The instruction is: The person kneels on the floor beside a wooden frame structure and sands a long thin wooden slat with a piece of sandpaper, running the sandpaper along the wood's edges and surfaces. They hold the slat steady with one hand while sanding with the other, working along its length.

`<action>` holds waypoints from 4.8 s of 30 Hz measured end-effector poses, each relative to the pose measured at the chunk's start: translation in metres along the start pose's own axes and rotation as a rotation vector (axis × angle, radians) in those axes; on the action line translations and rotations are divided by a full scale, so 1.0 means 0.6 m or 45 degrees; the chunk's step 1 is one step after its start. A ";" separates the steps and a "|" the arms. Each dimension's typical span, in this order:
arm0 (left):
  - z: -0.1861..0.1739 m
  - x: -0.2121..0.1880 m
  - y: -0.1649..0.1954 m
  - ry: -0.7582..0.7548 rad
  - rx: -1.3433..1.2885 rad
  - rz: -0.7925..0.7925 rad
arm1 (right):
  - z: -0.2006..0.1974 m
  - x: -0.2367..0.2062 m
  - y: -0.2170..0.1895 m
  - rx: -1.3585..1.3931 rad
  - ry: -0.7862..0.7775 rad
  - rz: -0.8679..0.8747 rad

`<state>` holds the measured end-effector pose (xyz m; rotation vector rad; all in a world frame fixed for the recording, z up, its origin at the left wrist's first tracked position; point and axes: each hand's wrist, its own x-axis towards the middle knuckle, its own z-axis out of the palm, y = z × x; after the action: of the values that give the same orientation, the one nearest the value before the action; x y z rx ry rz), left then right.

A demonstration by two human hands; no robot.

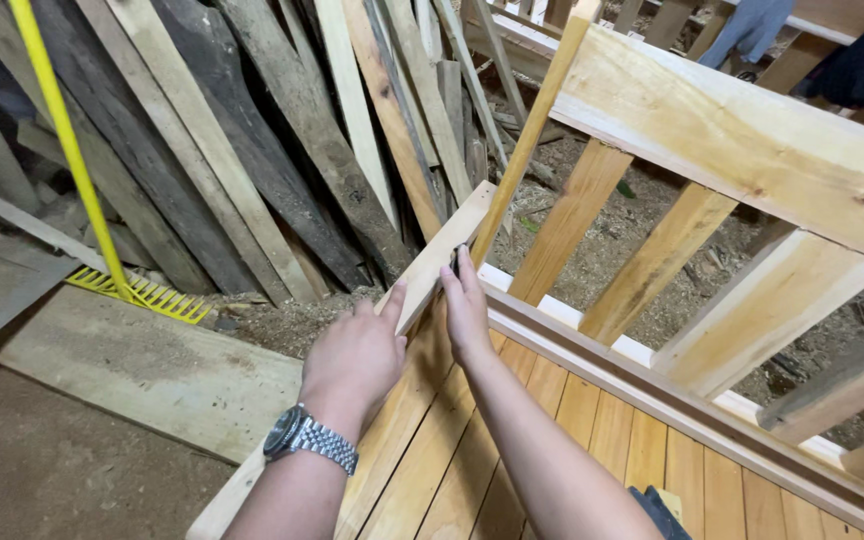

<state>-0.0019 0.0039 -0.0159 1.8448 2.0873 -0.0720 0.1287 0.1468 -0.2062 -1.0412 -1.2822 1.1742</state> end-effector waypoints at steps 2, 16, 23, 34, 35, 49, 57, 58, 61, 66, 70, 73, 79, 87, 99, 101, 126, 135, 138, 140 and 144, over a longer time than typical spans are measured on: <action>0.002 0.001 0.000 -0.015 0.000 -0.011 | 0.002 0.001 -0.002 0.035 0.012 0.005; 0.005 0.004 -0.003 -0.018 0.024 -0.003 | -0.036 0.061 0.052 0.246 -0.007 0.069; 0.008 0.008 -0.007 -0.013 0.055 0.005 | -0.026 0.110 0.049 0.221 0.046 0.059; 0.009 0.008 -0.008 -0.011 0.048 -0.008 | -0.030 0.101 0.047 0.175 -0.038 0.047; 0.009 0.009 -0.008 -0.020 0.044 -0.016 | -0.029 0.119 0.042 0.167 -0.045 0.047; 0.006 0.004 -0.010 -0.002 0.043 -0.004 | 0.000 0.056 -0.010 -0.015 0.013 0.097; 0.000 0.000 -0.009 -0.030 0.047 -0.008 | 0.003 -0.011 -0.013 -0.241 -0.036 0.024; 0.000 -0.001 -0.008 -0.036 0.047 -0.008 | 0.003 -0.027 -0.004 -0.197 -0.043 0.014; -0.002 -0.003 -0.009 -0.031 0.068 -0.017 | 0.006 -0.036 0.013 -0.164 -0.065 -0.058; -0.001 -0.003 -0.010 0.000 0.073 0.001 | -0.001 0.050 -0.006 0.002 -0.008 0.060; 0.002 -0.001 -0.009 -0.027 0.059 -0.023 | 0.004 0.031 -0.009 -0.075 0.019 0.116; 0.001 0.004 -0.009 -0.010 0.057 -0.022 | 0.013 -0.038 0.008 -0.178 -0.059 -0.097; 0.004 0.003 -0.014 0.010 0.049 -0.004 | 0.013 -0.022 0.006 -0.009 -0.117 -0.141; -0.003 0.001 -0.010 -0.033 0.085 -0.010 | 0.026 -0.070 -0.004 -0.226 -0.082 -0.250; 0.001 0.002 -0.011 -0.017 0.069 -0.003 | 0.017 -0.010 -0.009 -0.067 0.016 0.038; 0.002 0.003 -0.011 -0.006 0.073 0.003 | 0.023 -0.059 -0.001 -0.140 -0.045 -0.150; -0.005 -0.001 -0.009 -0.067 0.072 -0.026 | 0.018 0.005 -0.042 0.164 -0.025 0.102; 0.000 0.003 -0.011 -0.016 0.068 -0.003 | 0.020 -0.076 -0.020 -0.021 -0.140 -0.027; 0.002 0.001 -0.011 0.015 0.093 0.017 | 0.016 -0.001 -0.039 0.056 0.031 0.368; 0.003 0.000 -0.010 0.006 0.068 0.003 | 0.015 0.012 -0.046 -0.040 0.017 0.058; -0.001 0.000 -0.006 -0.035 0.053 -0.023 | 0.022 -0.052 -0.046 0.058 -0.058 0.064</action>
<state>-0.0057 0.0035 -0.0162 1.8386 2.0986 -0.1457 0.1187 0.1111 -0.1824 -1.0238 -1.2649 1.2661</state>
